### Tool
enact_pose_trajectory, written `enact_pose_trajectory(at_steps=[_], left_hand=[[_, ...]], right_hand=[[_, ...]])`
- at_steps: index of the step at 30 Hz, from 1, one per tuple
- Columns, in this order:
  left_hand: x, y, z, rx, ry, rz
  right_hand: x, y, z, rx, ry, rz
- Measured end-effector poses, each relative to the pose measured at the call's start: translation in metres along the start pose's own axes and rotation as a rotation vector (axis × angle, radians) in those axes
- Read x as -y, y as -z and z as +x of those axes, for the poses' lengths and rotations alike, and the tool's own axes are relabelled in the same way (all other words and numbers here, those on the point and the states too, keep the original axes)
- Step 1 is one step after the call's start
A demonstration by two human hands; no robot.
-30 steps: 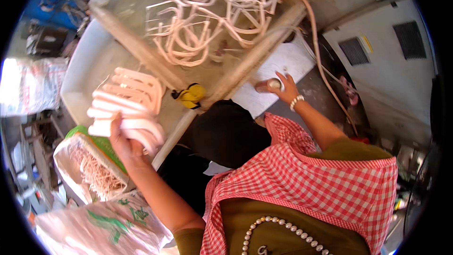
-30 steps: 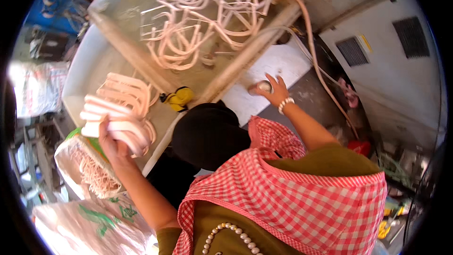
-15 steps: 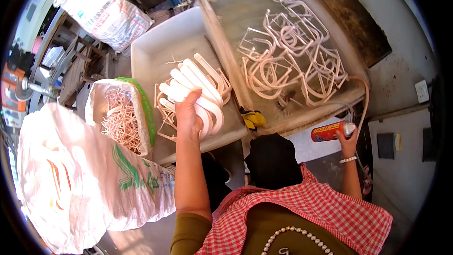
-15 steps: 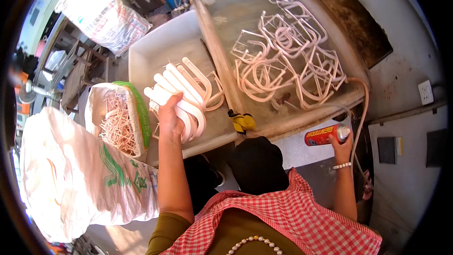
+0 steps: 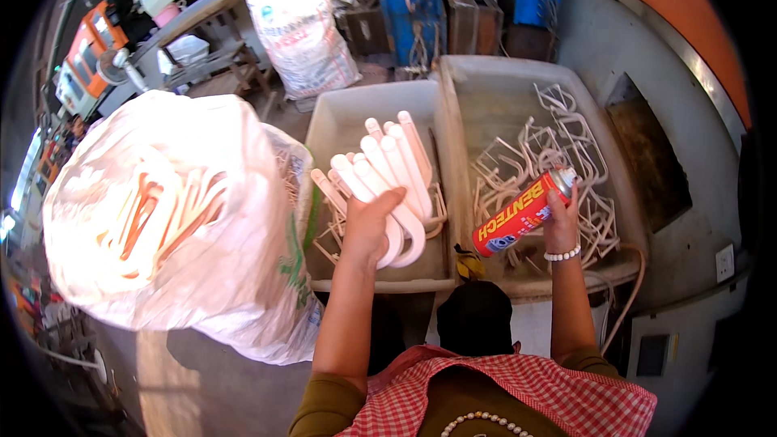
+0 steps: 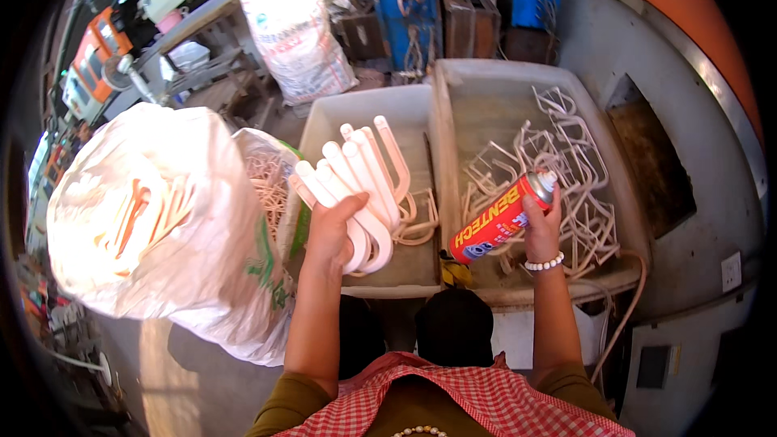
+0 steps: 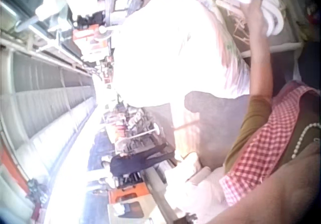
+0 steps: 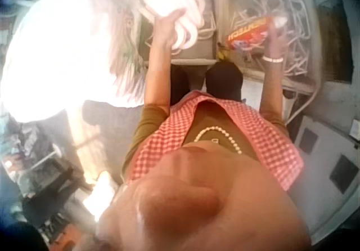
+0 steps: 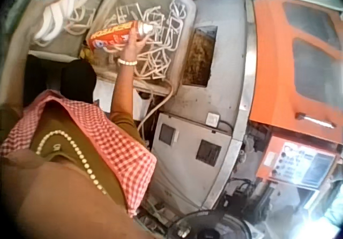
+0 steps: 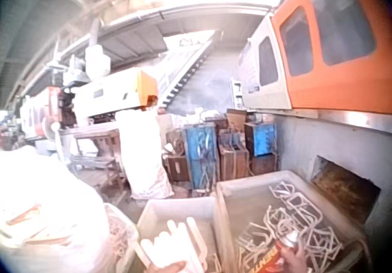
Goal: The person assembles white plastic hangers by inserting curved plastic rods into wire frames. They pick up the components from bins, fit them together, and occasionally wipe the plastic parts with a yellow cloth. The finished hangers are placed into a large white sack.
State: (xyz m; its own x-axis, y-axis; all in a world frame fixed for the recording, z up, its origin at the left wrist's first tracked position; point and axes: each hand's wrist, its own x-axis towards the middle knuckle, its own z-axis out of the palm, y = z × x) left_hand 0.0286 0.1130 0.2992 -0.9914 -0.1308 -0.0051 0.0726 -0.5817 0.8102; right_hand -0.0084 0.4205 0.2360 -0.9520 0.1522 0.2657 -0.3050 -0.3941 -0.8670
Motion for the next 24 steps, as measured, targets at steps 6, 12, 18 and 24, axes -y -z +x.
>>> enact_pose_trajectory(at_steps=[6,12,18,24], left_hand=[[-0.078,-0.044,-0.111,0.021,-0.137,-0.022],[-0.110,-0.057,-0.264,-0.081,-0.071,-0.049],[-0.107,-0.057,-0.376,-0.286,-0.246,-0.119],[-0.082,-0.022,-0.434,-0.726,-0.528,0.042]], right_hand=[[0.036,-0.060,0.005,0.168,0.154,-0.166],[0.079,-0.095,-0.009,0.345,0.180,-0.070],[0.084,-0.101,-0.020,0.462,0.175,-0.013],[0.073,-0.093,-0.010,0.502,0.276,-0.143]])
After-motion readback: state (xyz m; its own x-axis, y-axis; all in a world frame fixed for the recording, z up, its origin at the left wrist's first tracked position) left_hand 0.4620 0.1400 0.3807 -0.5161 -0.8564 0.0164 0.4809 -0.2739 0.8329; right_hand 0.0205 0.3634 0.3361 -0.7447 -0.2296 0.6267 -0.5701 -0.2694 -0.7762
